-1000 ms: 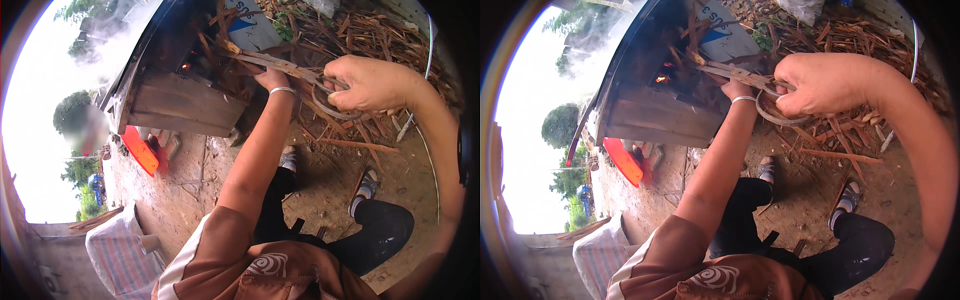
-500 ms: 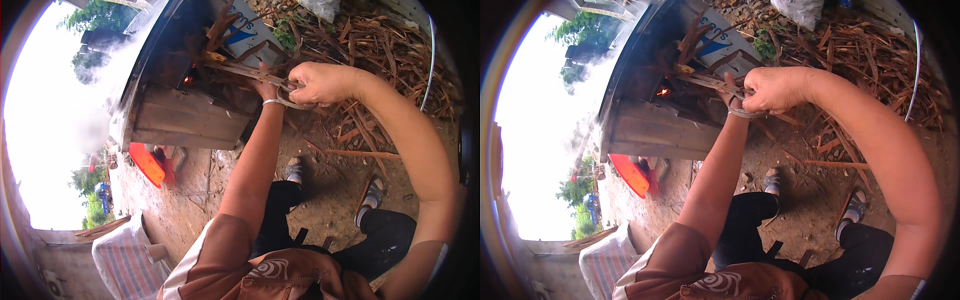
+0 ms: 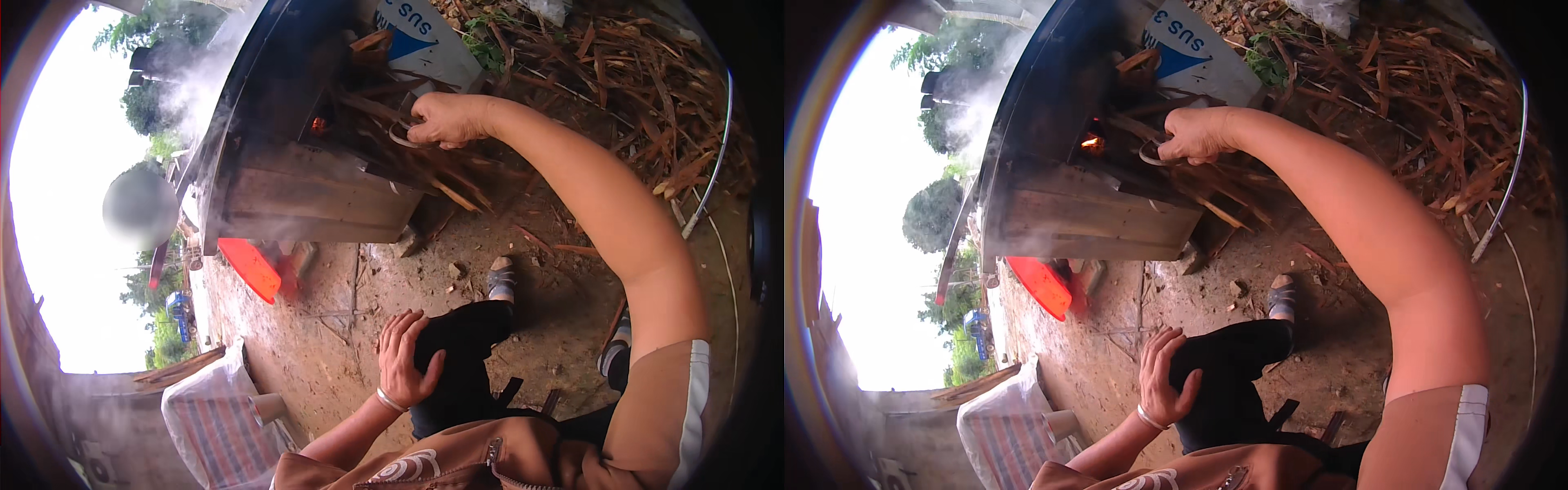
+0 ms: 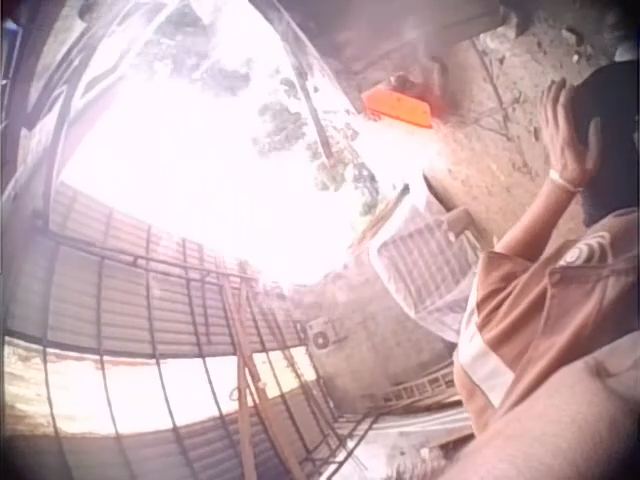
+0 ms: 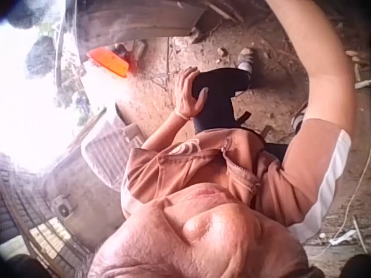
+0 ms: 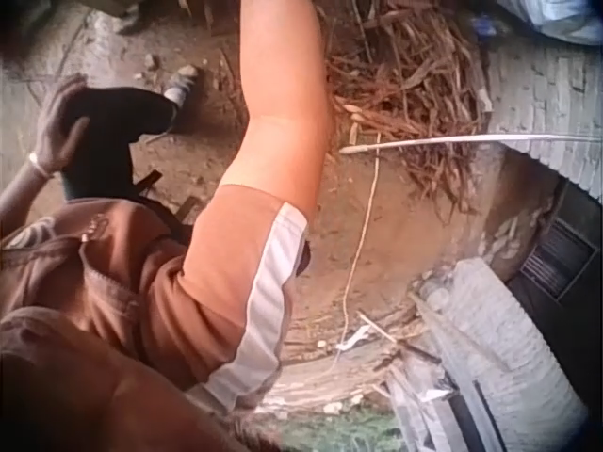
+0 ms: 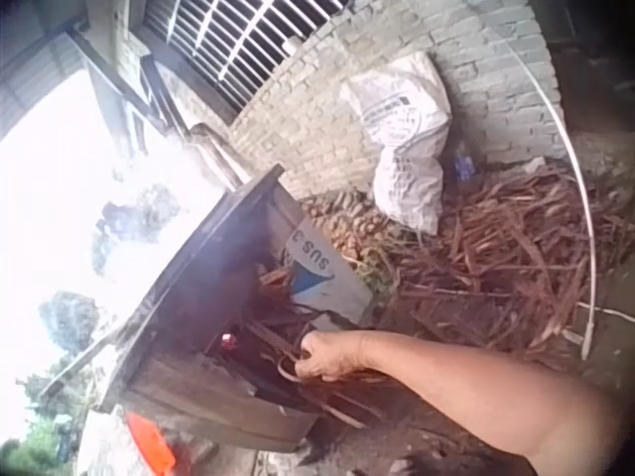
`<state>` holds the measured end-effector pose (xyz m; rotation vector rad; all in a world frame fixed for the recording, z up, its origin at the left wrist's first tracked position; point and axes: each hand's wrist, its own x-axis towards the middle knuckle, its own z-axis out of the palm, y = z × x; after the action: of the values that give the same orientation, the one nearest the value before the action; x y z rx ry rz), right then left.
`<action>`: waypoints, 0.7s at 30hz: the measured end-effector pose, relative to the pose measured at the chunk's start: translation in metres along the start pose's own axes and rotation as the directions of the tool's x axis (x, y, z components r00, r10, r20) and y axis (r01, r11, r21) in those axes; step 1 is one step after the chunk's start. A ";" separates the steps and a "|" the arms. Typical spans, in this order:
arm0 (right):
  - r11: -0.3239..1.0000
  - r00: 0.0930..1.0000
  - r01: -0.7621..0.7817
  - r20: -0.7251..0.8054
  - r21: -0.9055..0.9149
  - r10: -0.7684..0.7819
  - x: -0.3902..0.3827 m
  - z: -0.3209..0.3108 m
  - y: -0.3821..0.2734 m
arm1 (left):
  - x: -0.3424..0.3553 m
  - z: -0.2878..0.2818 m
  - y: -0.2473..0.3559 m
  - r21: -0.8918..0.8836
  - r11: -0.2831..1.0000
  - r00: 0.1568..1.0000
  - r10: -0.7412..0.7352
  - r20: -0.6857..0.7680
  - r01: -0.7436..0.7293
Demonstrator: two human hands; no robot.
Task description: Adding wood to a stove to keep a large pot of water and greens boiling.
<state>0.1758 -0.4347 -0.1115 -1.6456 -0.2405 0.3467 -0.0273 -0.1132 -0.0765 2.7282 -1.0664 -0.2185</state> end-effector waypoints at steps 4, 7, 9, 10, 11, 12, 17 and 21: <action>0.982 0.994 0.036 -0.092 -0.184 -0.053 0.075 -0.004 0.000 | 0.008 0.007 0.006 -0.015 0.999 0.976 0.043 -0.212 -0.047; 0.948 0.987 0.010 -0.147 -0.318 -0.059 0.114 0.000 -0.013 | 0.009 0.006 0.005 0.002 0.999 0.984 0.052 -0.169 -0.052; 0.885 0.982 -0.035 -0.182 -0.465 -0.057 0.131 -0.011 0.000 | 0.014 0.012 0.006 -0.025 0.997 0.985 0.073 -0.156 -0.078; 0.885 0.984 -0.025 -0.169 -0.464 -0.060 0.129 -0.003 -0.008 | 0.010 0.008 0.005 -0.016 0.998 0.988 0.056 -0.145 -0.059; 0.868 0.972 0.008 -0.199 -0.497 -0.124 0.123 0.003 -0.013 | 0.008 0.005 0.005 -0.016 0.999 0.988 0.046 -0.146 -0.049; 0.845 0.956 0.031 -0.231 -0.535 -0.181 0.110 0.008 -0.020 | 0.008 0.002 0.005 -0.010 0.999 0.988 0.038 -0.151 -0.040; 0.742 0.956 0.189 -0.053 -0.643 -0.289 -0.038 0.005 -0.023 | 0.005 0.003 0.000 -0.039 0.997 0.979 0.053 -0.195 -0.062; 0.957 0.980 -0.029 -0.199 -0.288 -0.031 -0.183 0.021 -0.023 | 0.005 0.002 0.000 -0.041 0.996 0.977 0.067 -0.201 -0.076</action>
<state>-0.0008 -0.4779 -0.0757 -1.9557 -0.1432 0.1451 -0.0238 -0.1168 -0.0787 2.5972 -1.0849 0.0397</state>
